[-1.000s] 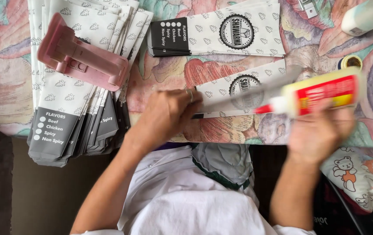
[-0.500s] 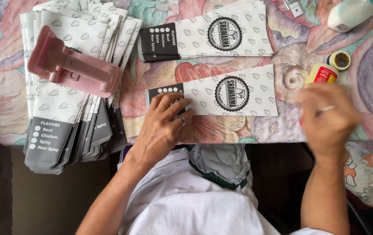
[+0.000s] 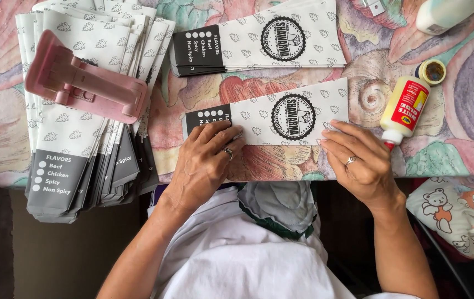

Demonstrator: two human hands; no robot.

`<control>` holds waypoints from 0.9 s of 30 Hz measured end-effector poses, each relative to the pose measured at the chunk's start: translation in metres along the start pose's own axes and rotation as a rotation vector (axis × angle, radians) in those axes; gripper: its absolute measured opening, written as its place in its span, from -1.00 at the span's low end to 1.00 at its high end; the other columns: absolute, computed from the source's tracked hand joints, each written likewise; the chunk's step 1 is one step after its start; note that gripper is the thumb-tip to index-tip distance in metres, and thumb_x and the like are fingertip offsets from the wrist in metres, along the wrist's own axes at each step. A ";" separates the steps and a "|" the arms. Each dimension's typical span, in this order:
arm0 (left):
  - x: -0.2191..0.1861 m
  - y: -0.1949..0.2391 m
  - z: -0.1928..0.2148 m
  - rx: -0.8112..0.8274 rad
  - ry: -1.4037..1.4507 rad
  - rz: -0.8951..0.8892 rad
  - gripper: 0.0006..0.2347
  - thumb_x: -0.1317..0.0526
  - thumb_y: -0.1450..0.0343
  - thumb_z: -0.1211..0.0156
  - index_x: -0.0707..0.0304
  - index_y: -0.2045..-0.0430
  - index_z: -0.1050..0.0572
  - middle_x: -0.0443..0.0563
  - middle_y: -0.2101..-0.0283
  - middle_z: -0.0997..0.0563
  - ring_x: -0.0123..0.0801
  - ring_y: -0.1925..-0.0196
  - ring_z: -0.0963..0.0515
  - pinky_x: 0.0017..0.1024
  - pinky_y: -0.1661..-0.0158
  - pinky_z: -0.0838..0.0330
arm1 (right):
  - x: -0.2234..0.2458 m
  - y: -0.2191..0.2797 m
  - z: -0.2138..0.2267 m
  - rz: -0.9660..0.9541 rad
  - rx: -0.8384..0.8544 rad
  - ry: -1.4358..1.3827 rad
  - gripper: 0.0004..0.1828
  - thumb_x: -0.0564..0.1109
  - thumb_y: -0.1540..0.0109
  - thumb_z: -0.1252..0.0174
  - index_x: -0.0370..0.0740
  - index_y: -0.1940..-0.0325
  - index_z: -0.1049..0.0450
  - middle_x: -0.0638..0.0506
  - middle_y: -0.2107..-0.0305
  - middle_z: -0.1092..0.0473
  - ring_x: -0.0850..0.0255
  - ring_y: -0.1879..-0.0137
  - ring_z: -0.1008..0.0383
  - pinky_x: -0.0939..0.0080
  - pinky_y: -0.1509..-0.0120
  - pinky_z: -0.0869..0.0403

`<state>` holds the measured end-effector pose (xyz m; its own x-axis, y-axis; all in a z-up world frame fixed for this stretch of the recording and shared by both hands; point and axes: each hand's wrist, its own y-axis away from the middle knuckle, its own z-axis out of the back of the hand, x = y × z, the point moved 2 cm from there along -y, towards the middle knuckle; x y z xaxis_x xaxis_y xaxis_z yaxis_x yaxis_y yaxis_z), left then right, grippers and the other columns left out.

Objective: Manually assembling paper shawarma packaging sleeves by applying white glue to the edges and folding them closed.

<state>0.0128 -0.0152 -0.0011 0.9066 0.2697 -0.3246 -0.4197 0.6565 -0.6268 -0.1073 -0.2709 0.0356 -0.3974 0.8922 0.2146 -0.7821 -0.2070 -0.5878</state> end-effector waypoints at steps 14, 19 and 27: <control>-0.017 0.001 -0.003 0.139 -0.026 0.081 -0.75 0.06 -0.47 -0.26 0.11 0.05 -0.66 0.28 0.02 -0.60 0.22 -0.19 -0.54 0.15 -0.21 -0.31 | 0.007 -0.037 -0.057 0.066 -0.023 -0.044 -0.85 -0.36 -0.34 -0.14 -0.41 0.04 -0.59 -0.26 0.06 -0.51 -0.26 -0.11 -0.52 -0.21 -0.24 -0.48; -0.015 0.002 -0.005 0.135 -0.019 0.091 -0.76 0.07 -0.47 -0.25 0.11 0.09 -0.68 0.29 0.03 -0.60 0.21 -0.20 -0.54 0.15 -0.22 -0.29 | 0.004 -0.043 -0.066 0.016 0.281 -0.004 -0.53 -0.06 -0.42 -0.06 -0.36 -0.35 -0.37 -0.27 -0.27 -0.33 -0.18 -0.44 -0.26 -0.21 -0.52 -0.23; -0.015 -0.004 0.004 0.111 0.123 0.205 -0.83 0.16 -0.51 -0.24 0.19 0.15 -0.69 0.08 0.00 -0.54 -0.02 -0.06 -0.47 -0.13 0.10 -0.32 | -0.031 -0.006 -0.025 -0.326 0.637 0.219 -0.02 0.32 -0.38 0.18 -0.22 -0.63 0.47 -0.15 -0.58 0.46 -0.02 -0.69 0.52 -0.11 -0.72 0.39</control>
<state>0.0016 -0.0187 0.0094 0.7880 0.3216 -0.5250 -0.5806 0.6717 -0.4600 -0.0779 -0.2869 0.0131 -0.0457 0.9938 0.1016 -0.9969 -0.0518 0.0589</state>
